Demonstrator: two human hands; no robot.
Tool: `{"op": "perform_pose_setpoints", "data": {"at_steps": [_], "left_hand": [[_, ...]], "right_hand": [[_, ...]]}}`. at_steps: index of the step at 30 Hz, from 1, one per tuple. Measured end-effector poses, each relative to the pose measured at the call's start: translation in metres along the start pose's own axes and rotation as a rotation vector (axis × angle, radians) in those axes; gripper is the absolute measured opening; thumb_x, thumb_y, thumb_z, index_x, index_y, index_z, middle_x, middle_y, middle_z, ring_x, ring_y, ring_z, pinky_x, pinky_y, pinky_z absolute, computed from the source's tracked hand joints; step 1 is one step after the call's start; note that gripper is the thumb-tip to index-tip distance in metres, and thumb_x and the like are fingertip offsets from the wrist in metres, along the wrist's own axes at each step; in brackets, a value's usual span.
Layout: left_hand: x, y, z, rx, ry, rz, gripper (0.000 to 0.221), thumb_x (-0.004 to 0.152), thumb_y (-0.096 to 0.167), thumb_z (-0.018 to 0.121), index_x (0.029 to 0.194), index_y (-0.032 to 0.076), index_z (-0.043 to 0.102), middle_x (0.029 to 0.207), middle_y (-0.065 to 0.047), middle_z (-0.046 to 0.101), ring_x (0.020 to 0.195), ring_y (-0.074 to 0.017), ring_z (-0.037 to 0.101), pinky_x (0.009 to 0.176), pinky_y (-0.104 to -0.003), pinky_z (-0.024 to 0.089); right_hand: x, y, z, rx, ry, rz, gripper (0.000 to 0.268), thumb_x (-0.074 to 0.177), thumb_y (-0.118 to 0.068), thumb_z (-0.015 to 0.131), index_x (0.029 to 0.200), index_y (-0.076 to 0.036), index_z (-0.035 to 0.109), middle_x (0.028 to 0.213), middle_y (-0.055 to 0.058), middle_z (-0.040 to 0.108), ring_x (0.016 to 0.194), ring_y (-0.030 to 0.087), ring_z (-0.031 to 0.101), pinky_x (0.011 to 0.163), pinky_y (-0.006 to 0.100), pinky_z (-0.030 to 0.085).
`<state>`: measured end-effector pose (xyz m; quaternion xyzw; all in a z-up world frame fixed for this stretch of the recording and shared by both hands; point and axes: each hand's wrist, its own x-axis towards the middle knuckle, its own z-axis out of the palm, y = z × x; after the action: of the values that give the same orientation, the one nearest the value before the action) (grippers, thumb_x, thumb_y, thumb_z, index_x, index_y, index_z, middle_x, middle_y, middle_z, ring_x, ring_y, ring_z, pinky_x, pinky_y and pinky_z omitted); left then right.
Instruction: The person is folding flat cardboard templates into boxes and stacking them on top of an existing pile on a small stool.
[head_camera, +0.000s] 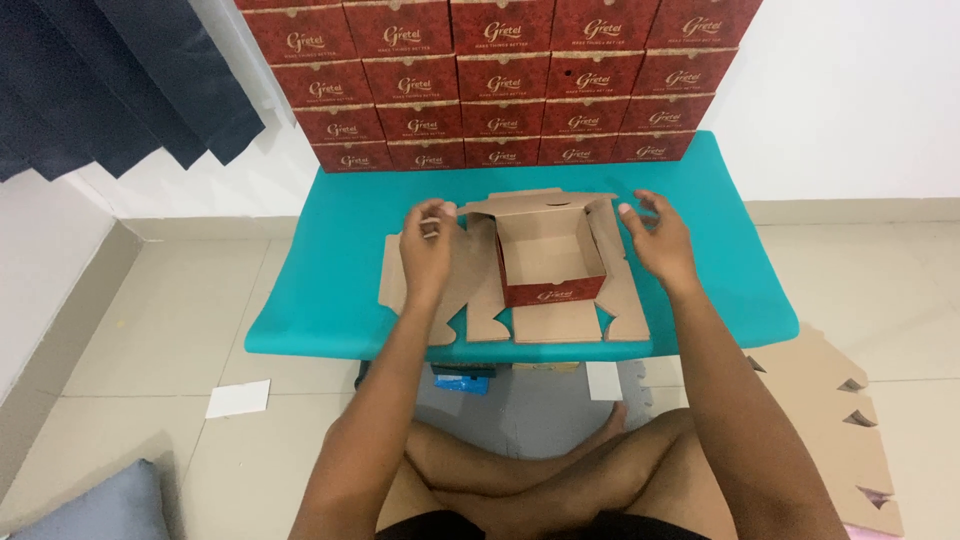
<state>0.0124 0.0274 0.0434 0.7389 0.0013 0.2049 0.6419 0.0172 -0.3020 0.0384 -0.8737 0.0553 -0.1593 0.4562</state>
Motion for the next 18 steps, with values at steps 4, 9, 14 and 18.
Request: {"op": "perform_pose_setpoints", "data": {"at_steps": [4, 9, 14, 18], "left_hand": [[0.06, -0.049, 0.019, -0.36, -0.089, -0.427, 0.066, 0.1, 0.041, 0.065, 0.148, 0.006, 0.038, 0.135, -0.018, 0.052, 0.125, -0.0282, 0.055, 0.11, -0.041, 0.05], [0.079, -0.054, 0.038, -0.355, -0.023, -0.369, 0.049, 0.1, 0.026, 0.068, 0.141, 0.002, 0.053, 0.129, -0.015, 0.065, 0.123, -0.0251, 0.06, 0.103, -0.042, 0.047], [0.051, -0.001, 0.019, -0.226, -0.065, -0.08, 0.046, 0.095, 0.008, 0.071, 0.14, 0.01, 0.06, 0.125, -0.014, 0.064, 0.114, -0.0208, 0.062, 0.1, -0.038, 0.052], [0.03, 0.001, 0.008, 0.169, -0.099, 0.177, 0.019, 0.096, 0.013, 0.073, 0.115, 0.014, 0.076, 0.104, -0.009, 0.072, 0.099, -0.0245, 0.071, 0.084, -0.04, 0.059]], "right_hand": [[0.03, -0.004, 0.022, 0.419, -0.02, 0.186, 0.056, 0.106, -0.039, 0.066, 0.141, 0.003, 0.053, 0.127, 0.029, 0.062, 0.116, 0.039, 0.067, 0.096, 0.049, 0.06], [0.053, -0.015, 0.037, 0.538, 0.079, 0.122, 0.039, 0.094, -0.009, 0.069, 0.131, -0.001, 0.058, 0.107, 0.012, 0.066, 0.097, 0.02, 0.072, 0.081, 0.033, 0.07], [0.01, -0.058, 0.013, 0.379, 0.053, -0.139, 0.05, 0.093, 0.003, 0.062, 0.141, -0.004, 0.052, 0.109, 0.019, 0.061, 0.102, 0.027, 0.067, 0.085, 0.04, 0.064], [-0.025, -0.071, -0.002, 0.085, 0.017, -0.297, 0.043, 0.093, 0.008, 0.059, 0.135, 0.001, 0.064, 0.109, 0.03, 0.065, 0.105, 0.043, 0.069, 0.086, 0.054, 0.061]]}}
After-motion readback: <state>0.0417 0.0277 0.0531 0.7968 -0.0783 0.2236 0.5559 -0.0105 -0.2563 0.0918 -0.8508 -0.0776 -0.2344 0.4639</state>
